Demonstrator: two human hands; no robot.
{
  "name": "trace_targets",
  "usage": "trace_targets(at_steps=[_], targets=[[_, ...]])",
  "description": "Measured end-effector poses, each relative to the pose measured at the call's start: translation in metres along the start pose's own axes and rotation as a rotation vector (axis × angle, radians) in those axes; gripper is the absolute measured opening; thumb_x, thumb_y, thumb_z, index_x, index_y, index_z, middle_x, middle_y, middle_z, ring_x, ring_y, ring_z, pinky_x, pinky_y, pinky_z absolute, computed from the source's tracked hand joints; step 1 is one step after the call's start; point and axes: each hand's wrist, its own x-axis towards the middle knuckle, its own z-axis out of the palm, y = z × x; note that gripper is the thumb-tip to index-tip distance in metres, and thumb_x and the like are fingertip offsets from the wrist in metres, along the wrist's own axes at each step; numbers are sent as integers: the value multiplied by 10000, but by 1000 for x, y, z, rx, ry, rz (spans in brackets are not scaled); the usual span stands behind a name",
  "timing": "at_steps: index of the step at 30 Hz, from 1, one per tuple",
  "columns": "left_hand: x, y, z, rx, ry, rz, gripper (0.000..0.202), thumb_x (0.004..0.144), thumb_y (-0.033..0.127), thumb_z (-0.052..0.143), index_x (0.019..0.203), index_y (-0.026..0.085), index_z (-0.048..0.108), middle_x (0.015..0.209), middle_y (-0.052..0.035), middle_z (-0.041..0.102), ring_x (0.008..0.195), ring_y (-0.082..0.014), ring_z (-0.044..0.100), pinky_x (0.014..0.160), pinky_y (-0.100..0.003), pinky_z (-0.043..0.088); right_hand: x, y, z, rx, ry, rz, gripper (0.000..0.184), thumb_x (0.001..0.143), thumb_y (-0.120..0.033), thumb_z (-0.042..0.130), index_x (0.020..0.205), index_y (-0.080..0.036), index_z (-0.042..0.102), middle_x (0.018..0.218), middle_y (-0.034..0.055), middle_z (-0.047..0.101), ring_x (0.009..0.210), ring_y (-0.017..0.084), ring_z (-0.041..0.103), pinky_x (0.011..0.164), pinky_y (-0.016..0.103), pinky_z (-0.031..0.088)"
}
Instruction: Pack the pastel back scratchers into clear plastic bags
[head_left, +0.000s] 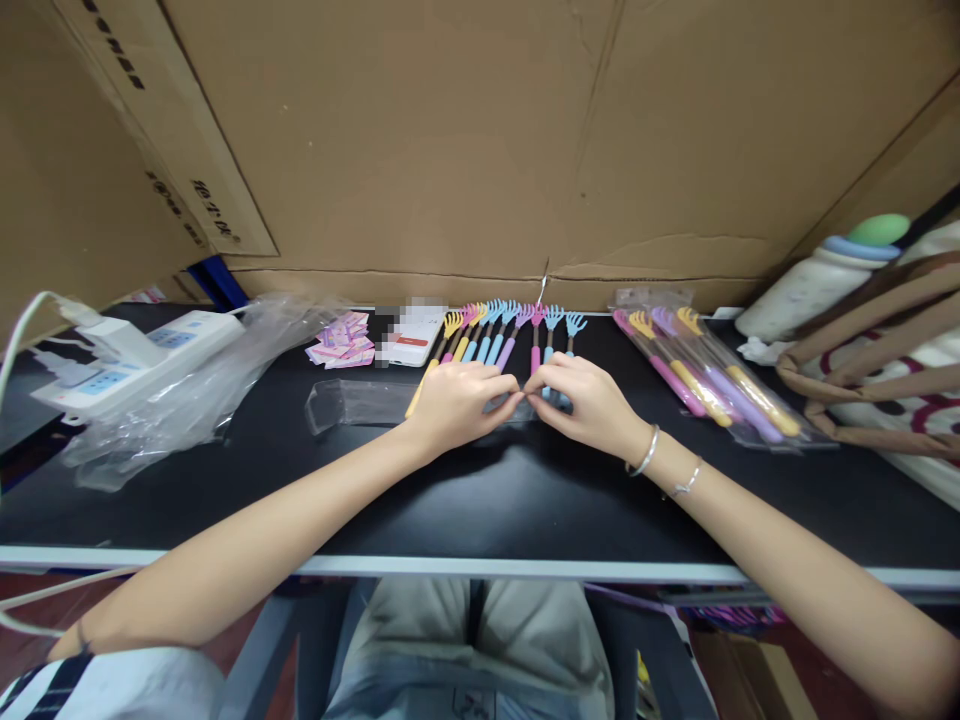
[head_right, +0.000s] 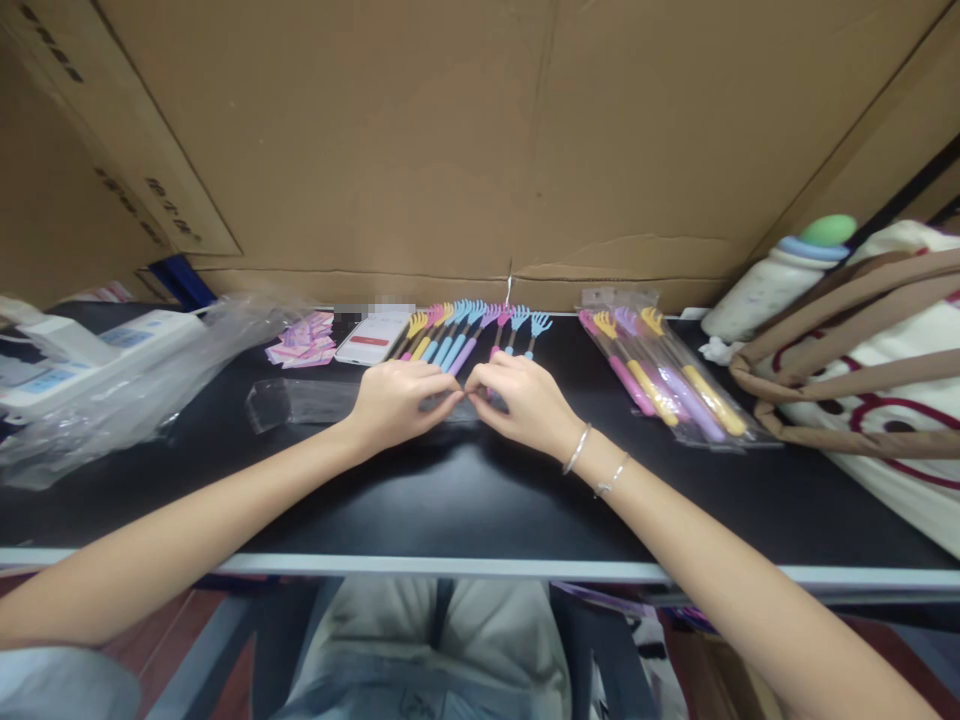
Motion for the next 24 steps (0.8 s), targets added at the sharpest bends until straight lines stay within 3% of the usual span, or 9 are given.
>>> trace_targets(at_steps=[15,24], targets=[[1,5,-1,49,37,65,166,843,300,541,723,226,629,635,35,629,621,-124,588,542,-287,304,-1,0,2,-36,1,24,42,820,-167,538,791,-193,553,731,14,574,687,147,522,647,269,367],[0,2,0,25,22,27,172,841,296,532,710,234,624,613,39,615,619,-118,584,554,-278,322,0,-1,0,-1,-6,8,52,826,-170,536,787,-194,562,714,11,567,673,147,515,641,269,369]])
